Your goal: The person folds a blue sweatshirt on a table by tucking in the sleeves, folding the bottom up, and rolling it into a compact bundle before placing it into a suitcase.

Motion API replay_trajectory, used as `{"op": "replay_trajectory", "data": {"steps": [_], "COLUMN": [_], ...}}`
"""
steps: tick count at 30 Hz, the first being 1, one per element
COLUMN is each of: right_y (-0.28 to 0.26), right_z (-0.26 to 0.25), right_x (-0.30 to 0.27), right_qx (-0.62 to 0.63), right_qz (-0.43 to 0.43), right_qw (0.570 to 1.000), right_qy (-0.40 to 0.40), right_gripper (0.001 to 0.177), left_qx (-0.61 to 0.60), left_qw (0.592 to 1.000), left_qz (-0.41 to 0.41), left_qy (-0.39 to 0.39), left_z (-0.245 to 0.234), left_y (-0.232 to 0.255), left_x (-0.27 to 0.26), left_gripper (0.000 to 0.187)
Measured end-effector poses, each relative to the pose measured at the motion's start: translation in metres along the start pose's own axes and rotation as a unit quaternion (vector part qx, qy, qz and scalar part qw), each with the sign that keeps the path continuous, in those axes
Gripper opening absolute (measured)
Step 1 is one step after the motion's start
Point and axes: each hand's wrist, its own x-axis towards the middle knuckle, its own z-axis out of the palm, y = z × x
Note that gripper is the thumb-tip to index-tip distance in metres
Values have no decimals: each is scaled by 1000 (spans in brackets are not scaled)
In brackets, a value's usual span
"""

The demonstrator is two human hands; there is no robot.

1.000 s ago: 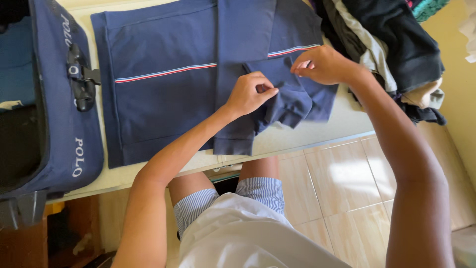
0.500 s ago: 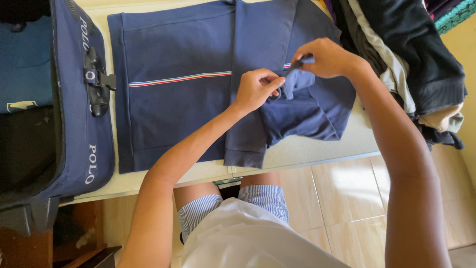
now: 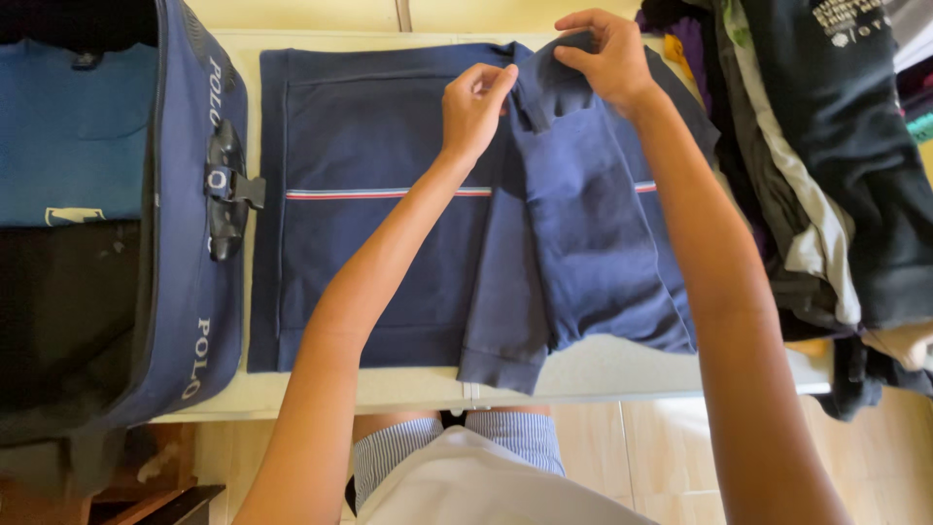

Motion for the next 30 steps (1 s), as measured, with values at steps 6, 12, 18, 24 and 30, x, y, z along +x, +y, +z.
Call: {"op": "replay_trajectory", "data": {"steps": [6,12,18,24,30], "right_y": [78,90,56,54,89], "right_z": [37,53,31,24,25], "right_x": [52,35,18,31,48], "right_qx": [-67,-199,-291,-235,-160], "right_qz": [-9,-46,-139,-92,36], "right_qw": [998,979,937,957,984], "right_qy": [1,16,-135,-143,-66], "right_gripper": [32,36,56,36,23], "left_qx": [150,313,336,313,225], "left_qw": [986,931,846,879,954], "left_qz": [39,189,356,300,193], "left_qy": [63,-4,-211,-198,-53], "left_z": [-34,-65,-74,-72,-70], "left_y": [-64,-51,-16,-36,-72], "left_x": [50,34,26,33,54], "left_gripper": [31,15,26,15,17]}}
